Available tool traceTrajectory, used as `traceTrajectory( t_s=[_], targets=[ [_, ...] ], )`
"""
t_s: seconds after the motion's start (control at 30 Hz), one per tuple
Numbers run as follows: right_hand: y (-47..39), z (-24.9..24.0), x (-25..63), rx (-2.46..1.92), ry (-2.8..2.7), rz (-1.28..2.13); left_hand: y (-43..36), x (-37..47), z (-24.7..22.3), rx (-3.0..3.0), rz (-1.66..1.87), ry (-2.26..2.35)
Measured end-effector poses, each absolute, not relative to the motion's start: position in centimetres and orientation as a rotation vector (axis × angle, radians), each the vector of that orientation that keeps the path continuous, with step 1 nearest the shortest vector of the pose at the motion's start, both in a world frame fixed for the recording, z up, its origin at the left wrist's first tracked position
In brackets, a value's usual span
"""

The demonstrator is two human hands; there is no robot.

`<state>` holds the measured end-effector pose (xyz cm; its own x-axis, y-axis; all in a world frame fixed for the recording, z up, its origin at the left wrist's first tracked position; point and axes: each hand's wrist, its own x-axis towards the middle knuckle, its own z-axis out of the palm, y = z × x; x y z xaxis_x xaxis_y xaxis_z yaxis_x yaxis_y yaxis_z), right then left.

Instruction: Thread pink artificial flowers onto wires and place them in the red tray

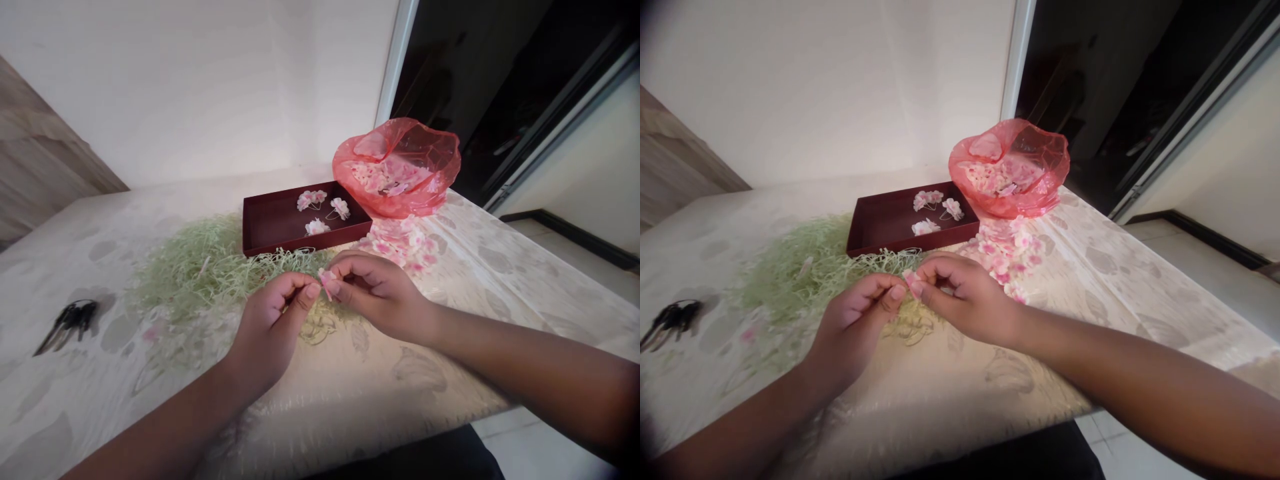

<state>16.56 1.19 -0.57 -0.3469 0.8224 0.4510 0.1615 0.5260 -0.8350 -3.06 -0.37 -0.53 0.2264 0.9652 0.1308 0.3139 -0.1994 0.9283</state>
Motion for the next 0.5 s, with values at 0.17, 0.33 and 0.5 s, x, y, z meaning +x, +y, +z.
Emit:
traceTrajectory(
  t_s=[0.17, 0.33, 0.5],
  targets=[
    [1.1, -0.63, 16.41, -0.823, -1.834, 0.791, -0.16, -3.04, -0.76, 1.668, 0.98, 1.204],
    [1.15, -1.05, 16.46, -0.801, -1.881, 0.7, -0.03, -3.05, -0.99, 1.652, 0.967, 1.194],
    [0.82, -0.85, 16.45, -0.782, -1.858, 0.673, -0.35, -3.08, -0.9, 1.644, 0.958, 1.199]
  ],
)
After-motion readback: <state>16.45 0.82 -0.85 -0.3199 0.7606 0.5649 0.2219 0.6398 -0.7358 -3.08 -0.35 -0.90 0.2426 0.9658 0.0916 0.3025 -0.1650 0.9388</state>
